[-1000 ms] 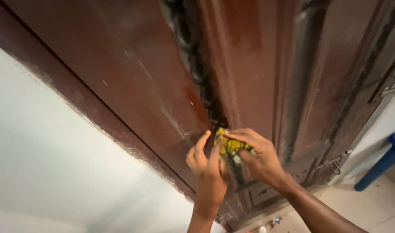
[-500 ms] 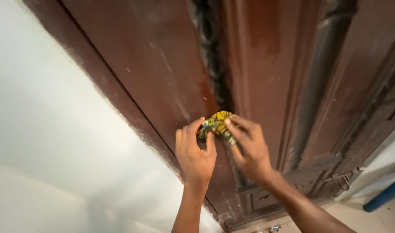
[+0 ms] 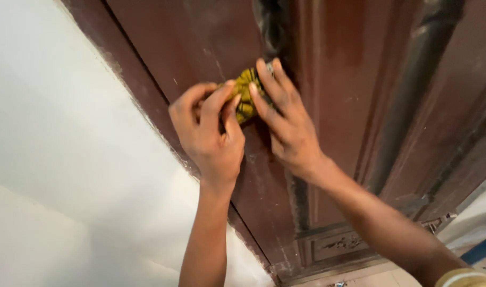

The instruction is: Wiping a wooden door and its handle with a cleaning cloth.

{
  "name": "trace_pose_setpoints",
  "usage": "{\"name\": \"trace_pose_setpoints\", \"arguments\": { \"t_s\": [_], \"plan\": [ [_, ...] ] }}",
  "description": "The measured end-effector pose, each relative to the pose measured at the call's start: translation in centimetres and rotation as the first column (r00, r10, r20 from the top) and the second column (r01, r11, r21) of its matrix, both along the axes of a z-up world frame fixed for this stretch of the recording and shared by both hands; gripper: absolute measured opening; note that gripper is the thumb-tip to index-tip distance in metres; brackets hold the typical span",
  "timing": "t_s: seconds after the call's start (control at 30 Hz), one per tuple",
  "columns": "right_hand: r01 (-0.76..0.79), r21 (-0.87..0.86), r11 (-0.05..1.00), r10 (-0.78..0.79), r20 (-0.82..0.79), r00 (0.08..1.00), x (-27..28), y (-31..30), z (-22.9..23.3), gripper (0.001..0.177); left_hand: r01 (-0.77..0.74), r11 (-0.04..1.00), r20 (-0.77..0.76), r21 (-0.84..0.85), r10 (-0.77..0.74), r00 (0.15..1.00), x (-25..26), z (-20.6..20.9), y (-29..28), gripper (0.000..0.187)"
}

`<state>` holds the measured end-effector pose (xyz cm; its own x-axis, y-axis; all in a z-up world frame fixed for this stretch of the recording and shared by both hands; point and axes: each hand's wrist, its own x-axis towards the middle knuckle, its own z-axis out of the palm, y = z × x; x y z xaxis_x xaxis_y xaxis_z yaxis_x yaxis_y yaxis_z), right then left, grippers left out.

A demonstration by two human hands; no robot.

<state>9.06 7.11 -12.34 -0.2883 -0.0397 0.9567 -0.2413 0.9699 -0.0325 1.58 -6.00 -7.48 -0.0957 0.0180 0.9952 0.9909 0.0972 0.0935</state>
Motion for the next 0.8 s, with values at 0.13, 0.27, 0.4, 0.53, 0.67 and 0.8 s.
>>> {"name": "trace_pose_setpoints", "arguments": {
  "t_s": [0.13,0.27,0.4,0.53,0.67,0.8],
  "plan": [
    [0.038,0.019,0.999,-0.037,-0.045,0.998,0.1,-0.1,-0.6,0.056,-0.007,1.000,-0.089,-0.027,0.005,0.996,-0.5,-1.6,-0.5,0.029],
    [0.068,-0.086,0.994,-0.060,0.095,0.994,0.8,-1.2,-7.3,0.053,-0.020,0.986,-0.035,-0.165,0.015,0.999,-0.5,-8.0,-1.3,0.035],
    [0.126,-0.126,0.984,-0.104,0.168,0.980,0.2,-2.0,-12.5,0.055,-0.044,0.960,-0.018,-0.276,0.041,0.999,0.8,-12.0,-1.7,0.035],
    [0.102,-0.155,0.983,-0.080,0.141,0.987,-0.2,-2.4,-9.8,0.058,-0.127,0.911,-0.077,-0.392,0.105,0.991,0.2,-10.5,-1.5,0.041],
    [0.095,-0.068,0.993,-0.093,0.028,0.995,-1.2,-1.5,-3.4,0.059,-0.206,0.913,-0.157,-0.352,0.159,0.975,-1.5,-5.8,-0.8,0.049],
    [0.126,-0.010,0.992,-0.127,-0.043,0.991,-1.6,-1.1,3.1,0.063,-0.254,0.916,-0.204,-0.310,0.197,0.959,-1.5,0.1,-0.5,0.050]
  ]
}}
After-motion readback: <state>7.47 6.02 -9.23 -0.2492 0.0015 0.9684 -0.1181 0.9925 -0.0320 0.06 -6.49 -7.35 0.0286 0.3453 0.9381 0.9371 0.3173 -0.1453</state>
